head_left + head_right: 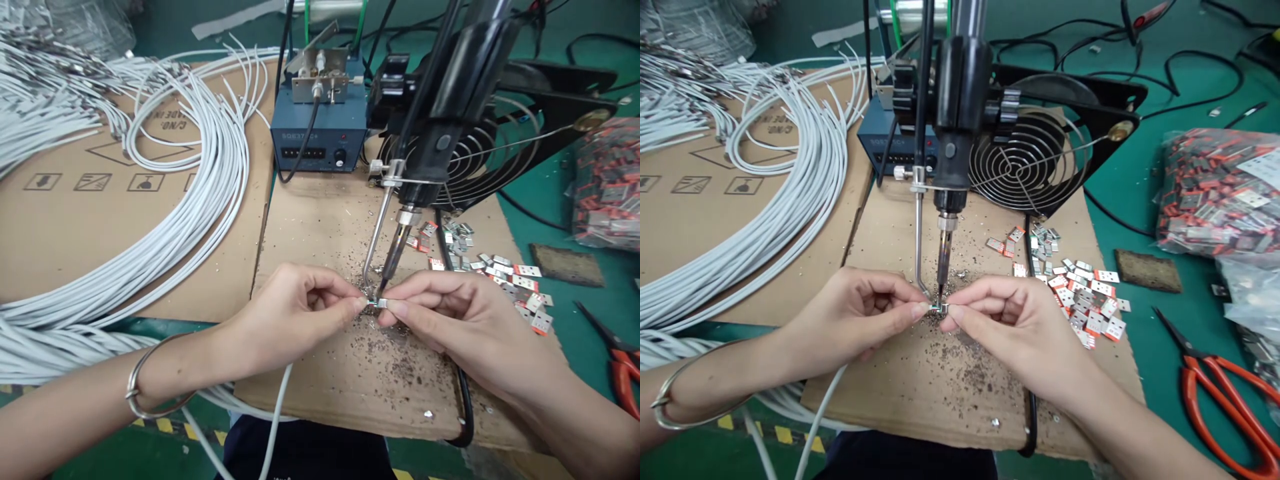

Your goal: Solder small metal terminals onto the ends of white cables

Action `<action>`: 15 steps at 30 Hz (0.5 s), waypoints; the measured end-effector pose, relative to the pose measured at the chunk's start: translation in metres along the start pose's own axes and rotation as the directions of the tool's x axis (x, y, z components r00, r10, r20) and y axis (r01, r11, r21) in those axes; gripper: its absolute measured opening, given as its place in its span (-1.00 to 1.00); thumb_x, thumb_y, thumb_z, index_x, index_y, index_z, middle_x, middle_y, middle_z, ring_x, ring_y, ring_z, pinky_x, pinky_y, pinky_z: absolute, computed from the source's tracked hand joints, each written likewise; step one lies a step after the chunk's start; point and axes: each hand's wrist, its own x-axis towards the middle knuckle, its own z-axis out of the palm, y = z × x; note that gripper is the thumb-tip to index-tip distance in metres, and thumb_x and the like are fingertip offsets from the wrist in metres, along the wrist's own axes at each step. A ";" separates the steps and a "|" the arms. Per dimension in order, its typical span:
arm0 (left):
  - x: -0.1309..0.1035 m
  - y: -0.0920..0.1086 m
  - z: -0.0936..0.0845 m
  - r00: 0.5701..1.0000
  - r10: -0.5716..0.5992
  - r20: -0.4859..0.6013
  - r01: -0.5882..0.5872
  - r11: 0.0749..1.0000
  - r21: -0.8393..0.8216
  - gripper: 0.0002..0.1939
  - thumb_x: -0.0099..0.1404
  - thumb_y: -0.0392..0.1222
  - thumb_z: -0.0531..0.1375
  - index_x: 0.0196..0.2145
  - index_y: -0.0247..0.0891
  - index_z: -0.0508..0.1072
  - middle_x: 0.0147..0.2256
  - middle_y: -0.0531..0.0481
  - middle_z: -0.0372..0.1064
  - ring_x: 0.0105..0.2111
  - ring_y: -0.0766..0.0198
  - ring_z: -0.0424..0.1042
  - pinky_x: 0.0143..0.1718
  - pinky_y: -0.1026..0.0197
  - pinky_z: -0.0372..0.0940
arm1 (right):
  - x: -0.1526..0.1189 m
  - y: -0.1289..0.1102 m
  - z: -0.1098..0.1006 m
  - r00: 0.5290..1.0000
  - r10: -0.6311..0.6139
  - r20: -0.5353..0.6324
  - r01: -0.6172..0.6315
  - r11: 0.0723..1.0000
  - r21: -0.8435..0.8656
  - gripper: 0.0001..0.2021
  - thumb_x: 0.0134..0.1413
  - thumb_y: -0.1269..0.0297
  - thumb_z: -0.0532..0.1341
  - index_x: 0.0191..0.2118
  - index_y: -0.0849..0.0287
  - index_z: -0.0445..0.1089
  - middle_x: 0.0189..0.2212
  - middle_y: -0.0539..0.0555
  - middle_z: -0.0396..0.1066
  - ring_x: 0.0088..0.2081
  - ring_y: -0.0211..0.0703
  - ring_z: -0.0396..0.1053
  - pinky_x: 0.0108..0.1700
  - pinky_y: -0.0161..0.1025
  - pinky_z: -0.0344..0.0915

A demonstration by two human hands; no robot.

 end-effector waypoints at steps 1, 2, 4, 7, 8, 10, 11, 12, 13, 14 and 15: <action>0.000 0.000 0.000 1.000 0.003 -0.005 -0.003 1.000 -0.001 -0.85 0.18 -0.23 0.19 -0.44 -0.36 0.51 -0.67 0.17 0.23 -0.74 0.52 0.10 -0.75 0.43 0.07 | 0.000 0.000 0.000 1.000 -0.001 -0.001 0.001 1.000 0.003 -0.96 -0.14 0.37 0.35 -0.47 0.11 0.50 -0.56 0.03 0.54 -0.51 -0.20 0.49 -0.52 -0.40 0.37; 0.000 0.000 0.000 1.000 0.005 -0.010 -0.005 1.000 0.001 -0.85 0.18 -0.23 0.18 -0.44 -0.35 0.51 -0.67 0.17 0.23 -0.74 0.52 0.10 -0.75 0.43 0.07 | 0.000 0.001 -0.001 1.000 -0.002 -0.004 0.002 1.000 0.000 -0.97 -0.14 0.37 0.35 -0.47 0.11 0.50 -0.56 0.03 0.54 -0.50 -0.20 0.49 -0.51 -0.40 0.38; 0.001 -0.001 -0.001 1.000 0.006 -0.008 -0.006 1.000 0.016 -0.86 0.18 -0.24 0.19 -0.44 -0.35 0.51 -0.69 0.18 0.21 -0.74 0.52 0.10 -0.76 0.43 0.07 | 0.000 0.001 -0.001 1.000 -0.006 -0.018 0.006 1.000 -0.016 -0.98 -0.13 0.35 0.35 -0.48 0.11 0.50 -0.55 0.04 0.54 -0.50 -0.21 0.49 -0.49 -0.41 0.38; 0.002 -0.001 -0.002 1.000 -0.005 -0.001 0.005 0.999 0.040 -0.87 0.17 -0.25 0.19 -0.44 -0.35 0.51 -0.70 0.19 0.20 -0.75 0.51 0.10 -0.77 0.43 0.07 | 0.000 0.000 0.001 0.999 0.000 -0.036 -0.002 0.999 -0.044 -0.97 -0.15 0.34 0.36 -0.50 0.12 0.51 -0.56 0.04 0.54 -0.51 -0.21 0.49 -0.50 -0.41 0.37; 0.002 -0.001 -0.002 1.000 -0.010 0.002 0.010 0.999 0.041 -0.87 0.17 -0.24 0.19 -0.44 -0.35 0.50 -0.70 0.19 0.19 -0.75 0.51 0.10 -0.77 0.43 0.08 | 0.000 -0.001 0.001 0.999 0.003 -0.038 -0.005 0.999 -0.052 -0.97 -0.17 0.34 0.36 -0.50 0.12 0.51 -0.57 0.04 0.54 -0.51 -0.21 0.49 -0.51 -0.41 0.36; 0.002 -0.001 -0.003 1.000 -0.017 0.006 0.016 0.999 0.038 -0.86 0.17 -0.24 0.19 -0.43 -0.37 0.50 -0.69 0.19 0.19 -0.75 0.51 0.11 -0.76 0.43 0.08 | 0.001 -0.002 0.003 0.999 0.005 -0.042 -0.007 0.998 -0.065 -0.95 -0.20 0.35 0.37 -0.51 0.12 0.51 -0.57 0.04 0.54 -0.53 -0.22 0.48 -0.53 -0.42 0.35; 0.002 -0.001 -0.002 1.000 -0.018 0.006 0.018 0.999 0.039 -0.85 0.18 -0.23 0.19 -0.43 -0.37 0.50 -0.69 0.18 0.19 -0.74 0.51 0.11 -0.76 0.43 0.09 | 0.001 -0.003 0.003 0.999 0.001 -0.043 -0.004 0.998 -0.069 -0.96 -0.20 0.35 0.37 -0.51 0.12 0.51 -0.57 0.04 0.53 -0.53 -0.22 0.48 -0.53 -0.42 0.34; 0.001 0.000 -0.002 1.000 -0.019 0.006 0.019 0.999 0.040 -0.85 0.18 -0.23 0.19 -0.43 -0.38 0.50 -0.68 0.18 0.20 -0.74 0.51 0.11 -0.76 0.43 0.09 | 0.000 -0.003 0.003 0.999 -0.001 -0.043 -0.002 0.997 -0.071 -0.96 -0.19 0.34 0.37 -0.51 0.13 0.50 -0.57 0.04 0.53 -0.53 -0.22 0.48 -0.53 -0.41 0.34; 0.001 0.000 -0.002 1.000 -0.018 0.006 0.018 0.999 0.041 -0.85 0.18 -0.23 0.19 -0.42 -0.38 0.50 -0.67 0.17 0.21 -0.74 0.51 0.11 -0.76 0.42 0.09 | 0.000 -0.003 0.003 0.999 -0.003 -0.042 0.000 0.997 -0.072 -0.96 -0.18 0.35 0.36 -0.51 0.13 0.50 -0.57 0.04 0.53 -0.52 -0.21 0.48 -0.52 -0.40 0.35; 0.001 0.000 -0.001 1.000 -0.012 0.003 0.012 0.999 0.040 -0.85 0.18 -0.23 0.19 -0.42 -0.38 0.50 -0.67 0.17 0.23 -0.74 0.51 0.11 -0.76 0.43 0.09 | 0.000 -0.003 0.003 0.999 -0.005 -0.041 0.002 0.998 -0.070 -0.97 -0.16 0.35 0.36 -0.51 0.13 0.50 -0.57 0.04 0.53 -0.52 -0.21 0.48 -0.51 -0.39 0.36; 0.000 0.000 -0.001 1.000 -0.004 -0.001 0.004 0.999 0.035 -0.85 0.18 -0.23 0.19 -0.42 -0.39 0.50 -0.66 0.16 0.23 -0.74 0.52 0.11 -0.76 0.43 0.09 | -0.001 -0.003 0.002 0.999 -0.005 -0.035 0.002 0.998 -0.069 -0.97 -0.14 0.35 0.35 -0.50 0.14 0.50 -0.56 0.04 0.53 -0.51 -0.22 0.48 -0.49 -0.39 0.37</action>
